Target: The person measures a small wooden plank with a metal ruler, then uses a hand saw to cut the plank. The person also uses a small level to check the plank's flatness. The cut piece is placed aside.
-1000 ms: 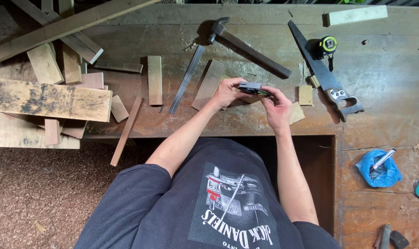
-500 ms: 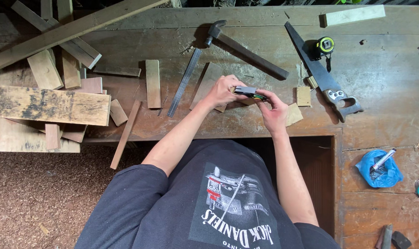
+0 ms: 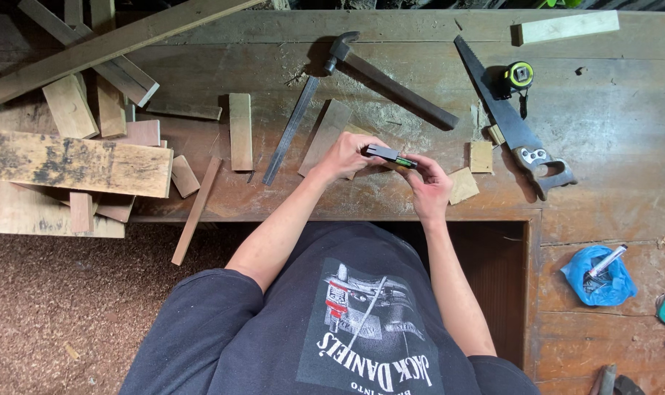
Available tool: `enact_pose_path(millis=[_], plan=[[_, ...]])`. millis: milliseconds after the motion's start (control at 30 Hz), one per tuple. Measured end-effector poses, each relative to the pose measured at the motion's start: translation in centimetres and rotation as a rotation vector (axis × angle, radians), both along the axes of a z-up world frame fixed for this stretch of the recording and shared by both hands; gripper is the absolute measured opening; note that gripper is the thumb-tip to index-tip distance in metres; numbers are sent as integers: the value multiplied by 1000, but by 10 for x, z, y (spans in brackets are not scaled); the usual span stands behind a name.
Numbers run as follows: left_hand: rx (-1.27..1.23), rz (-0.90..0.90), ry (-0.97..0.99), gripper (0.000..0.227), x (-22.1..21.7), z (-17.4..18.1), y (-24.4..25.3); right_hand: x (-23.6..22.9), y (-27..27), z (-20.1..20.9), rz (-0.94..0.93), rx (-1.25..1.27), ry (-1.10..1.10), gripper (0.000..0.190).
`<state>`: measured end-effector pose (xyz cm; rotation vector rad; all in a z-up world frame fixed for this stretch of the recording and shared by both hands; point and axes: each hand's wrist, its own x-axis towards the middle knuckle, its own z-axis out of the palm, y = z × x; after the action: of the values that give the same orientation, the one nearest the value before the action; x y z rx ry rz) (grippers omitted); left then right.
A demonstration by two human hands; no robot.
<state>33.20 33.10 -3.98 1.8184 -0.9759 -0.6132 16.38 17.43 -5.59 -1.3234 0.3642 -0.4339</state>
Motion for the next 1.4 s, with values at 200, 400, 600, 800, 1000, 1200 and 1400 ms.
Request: enact_pose_path(millis=[200,400,600,800,1000,1200,1400], plan=[[-2,-27,30,28,4,1,1,-3,-2,-7,-16,28,73,29],[38,-12,66,27,2,6,0,-2,-3,-6,-12,-42,89,26],[101,32,116,27,2,8,-4,1,-9,3,-5,-279,113,23],[119,29,97,28,3,6,-5,2,-11,13,5,-401,149,24],[163,34,117,29,-2,11,1,-1,-8,23,34,-428,160,23],[183,29,169,30,-4,13,2,-1,-8,26,55,-417,120,25],[68,-16,127,31,0,10,5,0,-1,24,31,-267,149,20]])
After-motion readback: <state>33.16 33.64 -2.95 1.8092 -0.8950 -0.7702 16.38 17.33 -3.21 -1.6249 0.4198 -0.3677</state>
